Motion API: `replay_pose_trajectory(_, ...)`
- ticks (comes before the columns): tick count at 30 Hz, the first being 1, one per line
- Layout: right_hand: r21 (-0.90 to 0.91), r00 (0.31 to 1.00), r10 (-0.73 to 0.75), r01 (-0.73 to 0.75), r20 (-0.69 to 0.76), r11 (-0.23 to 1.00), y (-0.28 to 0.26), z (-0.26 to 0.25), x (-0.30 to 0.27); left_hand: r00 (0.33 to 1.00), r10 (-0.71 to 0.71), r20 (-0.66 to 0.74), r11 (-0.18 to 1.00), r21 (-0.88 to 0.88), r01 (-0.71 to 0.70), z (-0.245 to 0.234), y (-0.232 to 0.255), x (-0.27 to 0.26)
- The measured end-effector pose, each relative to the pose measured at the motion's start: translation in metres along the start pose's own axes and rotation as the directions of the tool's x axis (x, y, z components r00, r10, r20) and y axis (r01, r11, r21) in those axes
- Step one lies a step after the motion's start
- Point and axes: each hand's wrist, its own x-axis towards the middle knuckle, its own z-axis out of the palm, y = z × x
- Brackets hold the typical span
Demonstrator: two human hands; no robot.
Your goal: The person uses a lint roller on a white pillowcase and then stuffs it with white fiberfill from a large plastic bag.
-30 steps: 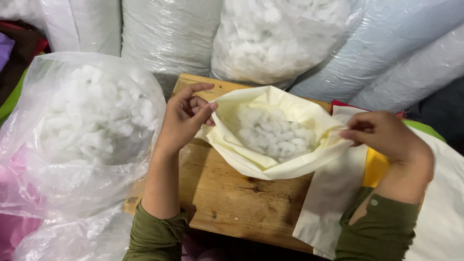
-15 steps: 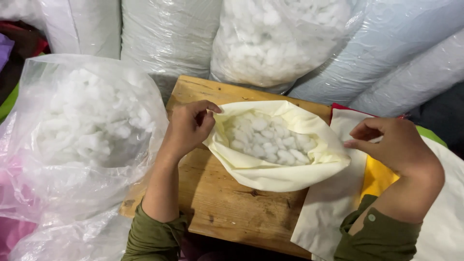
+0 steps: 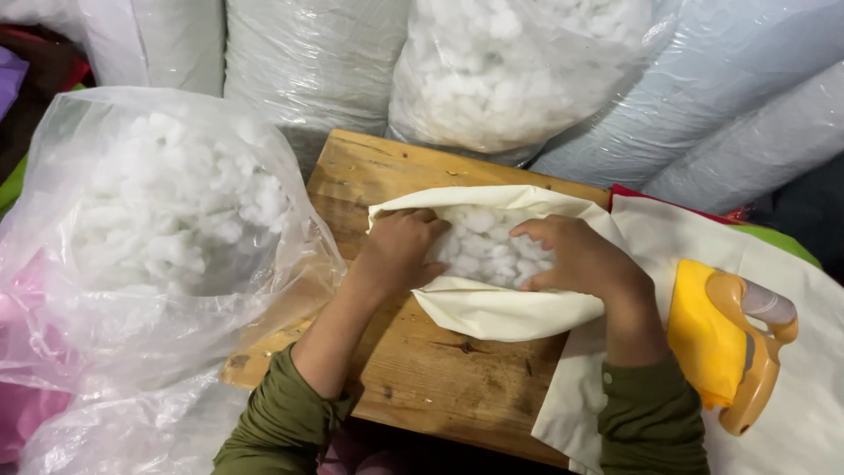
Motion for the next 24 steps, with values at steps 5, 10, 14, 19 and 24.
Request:
replay_pose_trajectory(5,0.104,0.945,-0.219,0.249,-0.242,0.963,-0.016,0.015,0.018,0.920,0.190,-0.342,0.920,-0.264,-0.289,0.014,0.013,0.005)
replay_pose_trajectory(10,-0.115,0.950,-0.288,0.275,-0.121,0.955,-0.009,0.038,0.027,0.908,0.217,-0.359,0.973,0.005,-0.231,0.038,0.002,0.015)
replay_pose_trajectory(14,-0.179,0.896,-0.328,0.284,-0.301,0.942,-0.038,0.005,-0.016,0.718,0.214,-0.663,0.936,-0.071,-0.345,-0.013,0.016,-0.013)
replay_pose_trajectory(19,-0.153,0.657,-0.497,0.509,-0.567,0.847,-0.107,0.013,-0.044,0.439,0.045,-0.897,0.903,-0.151,-0.402,-0.046,0.027,-0.091)
replay_pose_trajectory(24,-0.151,0.503,-0.697,0.745,-0.510,0.649,-0.202,0.037,-0.006,0.650,-0.071,-0.756,0.996,-0.014,0.092,-0.065,-0.023,-0.194)
